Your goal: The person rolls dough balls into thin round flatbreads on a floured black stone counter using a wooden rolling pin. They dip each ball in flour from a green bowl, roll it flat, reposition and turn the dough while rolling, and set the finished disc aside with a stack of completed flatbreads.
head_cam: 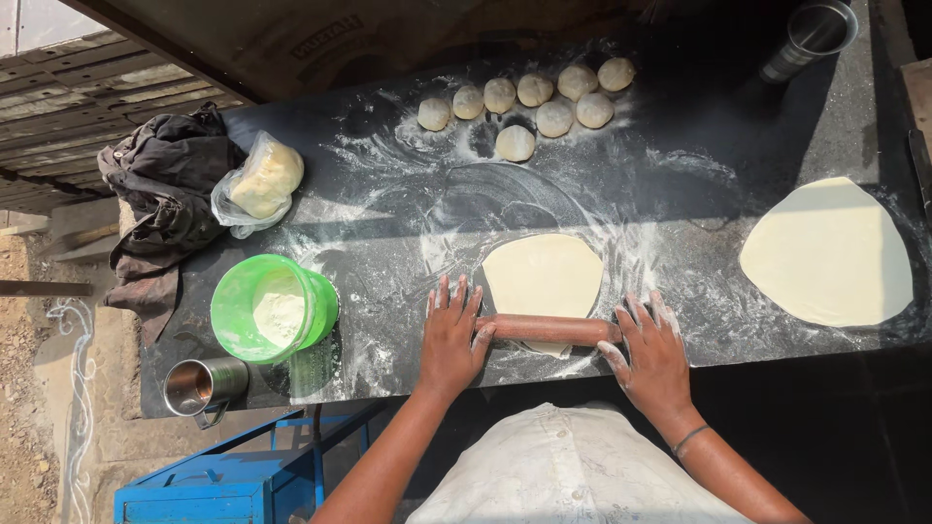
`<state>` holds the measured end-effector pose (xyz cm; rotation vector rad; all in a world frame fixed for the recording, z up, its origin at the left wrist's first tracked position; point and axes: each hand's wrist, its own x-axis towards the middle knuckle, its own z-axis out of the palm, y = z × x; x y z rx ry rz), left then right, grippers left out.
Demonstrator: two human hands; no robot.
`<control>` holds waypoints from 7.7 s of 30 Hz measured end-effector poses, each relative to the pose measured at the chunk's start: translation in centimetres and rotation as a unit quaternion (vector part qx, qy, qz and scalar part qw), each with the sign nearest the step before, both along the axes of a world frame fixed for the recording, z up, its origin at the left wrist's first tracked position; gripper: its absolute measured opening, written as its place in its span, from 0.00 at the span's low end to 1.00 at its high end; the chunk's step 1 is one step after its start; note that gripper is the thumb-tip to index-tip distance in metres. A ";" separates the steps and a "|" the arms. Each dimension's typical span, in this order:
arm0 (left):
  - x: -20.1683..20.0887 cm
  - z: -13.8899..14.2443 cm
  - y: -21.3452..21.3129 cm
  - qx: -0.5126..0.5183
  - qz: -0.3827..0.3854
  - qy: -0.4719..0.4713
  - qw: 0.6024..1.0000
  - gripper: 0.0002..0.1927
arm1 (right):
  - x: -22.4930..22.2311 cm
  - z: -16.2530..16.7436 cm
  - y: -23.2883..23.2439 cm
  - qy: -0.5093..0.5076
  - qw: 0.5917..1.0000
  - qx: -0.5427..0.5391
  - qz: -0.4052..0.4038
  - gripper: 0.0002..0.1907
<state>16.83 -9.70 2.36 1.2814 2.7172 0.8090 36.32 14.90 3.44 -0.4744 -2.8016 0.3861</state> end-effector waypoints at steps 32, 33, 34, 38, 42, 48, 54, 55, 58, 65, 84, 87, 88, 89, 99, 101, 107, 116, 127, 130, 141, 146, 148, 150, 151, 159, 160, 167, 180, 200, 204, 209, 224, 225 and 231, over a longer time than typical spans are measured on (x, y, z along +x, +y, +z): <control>0.7 -0.3 5.6 -0.020 0.011 -0.060 0.998 0.55 | 0.9 -1.2 3.3 -0.075 0.990 -0.093 -0.077 0.20; 1.7 -0.6 5.4 0.038 0.047 -0.074 0.995 0.55 | 0.6 -1.2 2.9 -0.061 0.993 -0.092 -0.041 0.21; 2.4 -0.9 4.5 0.061 0.098 -0.092 0.989 0.53 | 0.4 -1.1 2.5 -0.046 0.995 -0.091 -0.003 0.21; 0.6 -2.4 -2.1 0.112 0.241 -0.096 0.959 0.41 | -0.4 -0.9 0.4 -0.125 0.985 -0.085 0.081 0.23; -2.0 -3.4 -4.3 -0.012 0.181 -0.029 0.983 0.31 | -1.7 -0.5 -1.3 -0.096 0.991 -0.039 0.078 0.32; -13.7 -4.2 4.2 -0.028 0.221 -0.026 0.974 0.40 | -14.4 -1.7 5.6 -0.054 0.996 -0.008 -0.065 0.33; -17.7 -4.1 6.8 -0.071 0.223 0.004 0.972 0.43 | -20.0 -2.4 8.2 0.015 0.999 0.020 -0.041 0.31; -15.8 -4.0 5.3 -0.061 0.212 -0.002 0.975 0.41 | -18.0 -2.0 6.8 0.017 0.999 0.021 -0.033 0.28; -8.8 -3.2 -0.3 -0.060 0.142 -0.025 0.988 0.26 | -10.0 -0.6 1.3 -0.021 1.000 -0.002 0.003 0.27; -3.2 -1.8 -5.1 0.073 0.085 -0.111 0.987 0.31 | -1.5 -1.1 -1.2 -0.131 0.990 -0.042 0.019 0.18; -2.4 -0.5 8.0 -0.185 0.057 -0.048 0.980 0.59 | 1.7 -3.5 5.2 -0.078 0.977 -0.024 -0.196 0.25; -3.7 -0.4 7.4 -0.196 -0.026 -0.043 0.979 0.59 | 1.9 -2.7 5.5 -0.061 0.980 -0.064 -0.181 0.22; -3.7 -0.4 7.3 -0.203 -0.022 -0.052 0.978 0.59 | 1.9 -2.5 5.5 -0.045 0.980 -0.082 -0.173 0.20; -3.3 -0.5 7.1 -0.208 -0.014 -0.061 0.976 0.59 | 1.8 -2.2 5.5 -0.054 0.982 -0.081 -0.163 0.20; -2.3 -2.7 -2.6 0.000 0.183 -0.055 0.982 0.37 | 0.6 -1.2 -0.8 -0.114 0.990 -0.048 0.064 0.28; -4.2 -3.2 -2.3 -0.040 0.171 -0.042 0.984 0.36 | -1.1 -1.4 -1.0 -0.071 0.996 -0.040 0.039 0.34; -16.6 -3.8 7.9 -0.076 0.199 -0.004 0.977 0.41 | -12.8 -3.0 6.5 -0.051 0.991 -0.062 -0.106 0.32; -6.8 -3.4 -2.2 -0.124 0.139 -0.031 0.982 0.34 | -5.8 -1.5 -0.6 -0.084 0.995 -0.042 0.043 0.27; -18.5 -3.1 5.5 -0.080 0.297 -0.045 0.950 0.45 | -22.0 -4.4 8.5 0.003 1.000 -0.009 -0.011 0.34; -12.1 -2.8 2.4 -0.051 0.241 -0.014 0.969 0.40 | -15.6 -2.9 5.5 -0.038 0.999 -0.002 0.033 0.30; -10.9 -3.8 3.1 -0.059 0.125 -0.024 0.990 0.35 | -13.2 -3.8 6.8 -0.057 0.998 -0.030 -0.015 0.29; -17.4 -4.3 8.0 -0.048 0.205 0.023 0.977 0.43 | -20.3 -3.6 10.4 -0.018 0.999 -0.019 -0.033 0.32; -13.5 -3.8 5.3 -0.082 0.165 -0.026 0.983 0.40 | -16.4 -2.9 8.1 -0.045 0.999 -0.010 -0.007 0.29; -7.1 -2.6 1.2 -0.036 0.101 -0.030 0.994 0.31 | -9.9 -1.9 4.7 -0.060 0.998 -0.014 0.033 0.24; -3.9 -1.8 -0.8 -0.041 0.078 -0.044 0.995 0.27 | -6.9 -1.5 3.1 -0.061 0.997 -0.031 0.043 0.23; -6.6 -2.9 1.3 -0.015 0.108 -0.049 0.993 0.33 | -11.0 -3.1 5.9 -0.069 0.998 -0.008 0.006 0.28; -10.0 -3.4 3.2 -0.018 0.136 -0.045 0.990 0.36 | -14.0 -3.7 7.6 -0.063 0.998 -0.006 -0.007 0.29; -10.0 -2.3 4.3 -0.050 0.152 -0.025 0.987 0.37 | -14.3 -1.6 7.3 -0.045 0.998 -0.017 0.032 0.27; -1.7 -0.2 -1.5 0.023 0.192 -0.156 0.969 0.22 | 4.7 -4.1 2.5 -0.082 0.991 -0.003 -0.108 0.20; -5.0 1.0 -0.3 -0.066 0.004 0.006 0.998 0.41 | 1.8 -4.3 6.3 -0.031 0.979 0.053 -0.195 0.24; -6.6 0.5 3.3 -0.191 -0.259 0.009 0.947 0.57 | 1.9 -4.6 6.6 -0.025 0.982 0.055 -0.181 0.22; 0.1 -0.5 7.3 -0.143 0.027 -0.027 0.989 0.56 | 2.2 -4.1 6.6 0.005 0.988 -0.034 -0.153 0.19; -9.1 -4.2 2.0 -0.033 0.071 -0.035 0.996 0.31 | -3.8 -1.8 0.9 -0.054 0.997 -0.018 -0.052 0.30; -11.2 -4.4 4.4 -0.034 0.083 -0.038 0.995 0.33 | -6.1 -2.0 2.9 -0.054 0.995 -0.018 -0.081 0.29; -20.8 -4.1 15.2 -0.109 0.192 -0.017 0.975 0.46 | -18.2 -3.8 14.0 0.013 0.990 0.007 -0.140 0.30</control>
